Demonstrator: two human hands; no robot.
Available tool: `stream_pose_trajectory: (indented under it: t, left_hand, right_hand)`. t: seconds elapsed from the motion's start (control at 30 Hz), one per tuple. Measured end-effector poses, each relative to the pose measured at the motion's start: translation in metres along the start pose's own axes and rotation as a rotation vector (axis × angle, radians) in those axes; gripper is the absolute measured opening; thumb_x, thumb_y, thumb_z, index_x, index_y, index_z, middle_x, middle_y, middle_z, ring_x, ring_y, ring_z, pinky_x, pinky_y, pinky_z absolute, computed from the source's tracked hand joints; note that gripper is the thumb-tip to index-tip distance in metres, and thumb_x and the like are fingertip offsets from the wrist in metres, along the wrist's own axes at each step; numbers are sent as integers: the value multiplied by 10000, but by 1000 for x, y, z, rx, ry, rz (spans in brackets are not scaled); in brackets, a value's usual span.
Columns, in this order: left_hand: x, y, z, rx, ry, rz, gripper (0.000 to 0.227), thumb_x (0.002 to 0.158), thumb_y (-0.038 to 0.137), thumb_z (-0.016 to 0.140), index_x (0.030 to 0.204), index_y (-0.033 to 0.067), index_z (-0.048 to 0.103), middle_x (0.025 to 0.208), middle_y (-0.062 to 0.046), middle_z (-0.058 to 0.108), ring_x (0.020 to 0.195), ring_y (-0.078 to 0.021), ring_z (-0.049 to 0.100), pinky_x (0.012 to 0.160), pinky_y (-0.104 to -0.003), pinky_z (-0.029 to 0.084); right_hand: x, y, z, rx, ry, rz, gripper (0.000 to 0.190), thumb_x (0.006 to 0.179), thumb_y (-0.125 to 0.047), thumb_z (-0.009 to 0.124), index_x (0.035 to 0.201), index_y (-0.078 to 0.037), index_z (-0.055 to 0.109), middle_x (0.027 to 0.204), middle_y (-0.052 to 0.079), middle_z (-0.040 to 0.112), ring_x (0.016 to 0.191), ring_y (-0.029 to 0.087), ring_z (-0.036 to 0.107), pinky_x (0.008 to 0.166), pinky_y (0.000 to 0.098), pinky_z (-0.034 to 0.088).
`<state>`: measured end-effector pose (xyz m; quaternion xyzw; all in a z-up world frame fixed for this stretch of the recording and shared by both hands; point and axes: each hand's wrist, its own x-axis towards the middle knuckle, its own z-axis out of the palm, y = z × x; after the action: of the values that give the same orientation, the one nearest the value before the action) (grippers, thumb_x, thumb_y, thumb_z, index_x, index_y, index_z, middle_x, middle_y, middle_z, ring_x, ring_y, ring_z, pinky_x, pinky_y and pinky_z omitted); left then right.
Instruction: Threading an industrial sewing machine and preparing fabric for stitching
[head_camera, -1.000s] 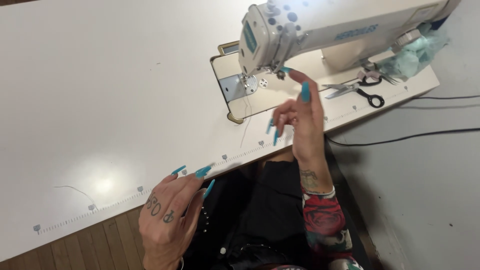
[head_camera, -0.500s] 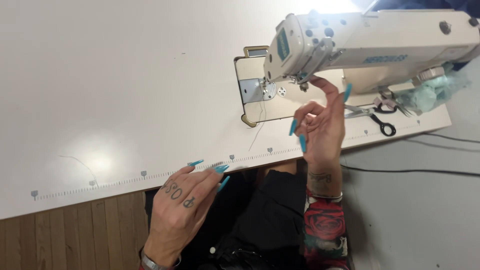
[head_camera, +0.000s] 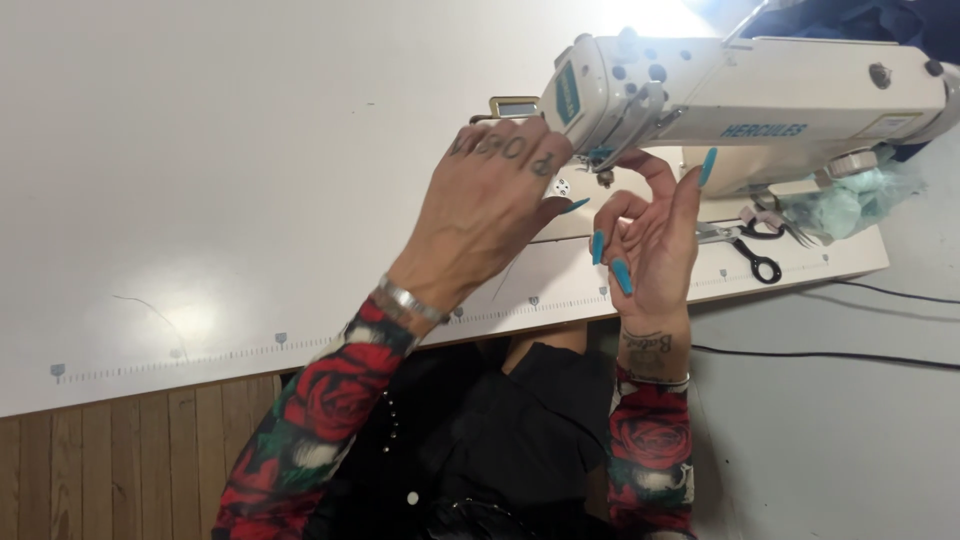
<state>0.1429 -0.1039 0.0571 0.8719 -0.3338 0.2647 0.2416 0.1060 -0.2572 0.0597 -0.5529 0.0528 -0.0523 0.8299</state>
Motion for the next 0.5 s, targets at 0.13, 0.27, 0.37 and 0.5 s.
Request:
stream_pose_trajectory:
  t: [0.13,0.27,0.37,0.5]
  left_hand:
    - [9,-2,12,274,16,165,383,801,377,634,995,73,503,866,-56,570,751,-200,560,700,-345,460]
    - [20,-14,19,324,-43,266,340,849,375,575,987,80,479,872,-77,586,755,-210,572,716,-315,452]
    - [27,-16,15,418,108,437,129,897,246,514,894,117,514,744,-8,512,656,-152,488,672,-292,424]
    - [27,-13,20,527,36,516,123,874,186,501,974,114,498,833,-23,523,738,-148,515,734,-292,457]
  right_hand:
    - [-2,-3,-1,-25,-12,32,576,789,-533,330,1017,-30,496,468,106,469,242,97,247,260,170,166]
    - [1,-2,-8,3,-34,59,567,788,-537,342,1011,-38,495,480,106,476,247,97,272,254,163,178]
    - [3,-2,-10,17,-50,77,578,792,-530,339,1012,-21,499,478,120,478,226,102,265,239,160,159]
    - [6,2,-16,27,-68,92,589,778,-549,357,1019,-29,494,494,114,496,243,103,304,250,162,202]
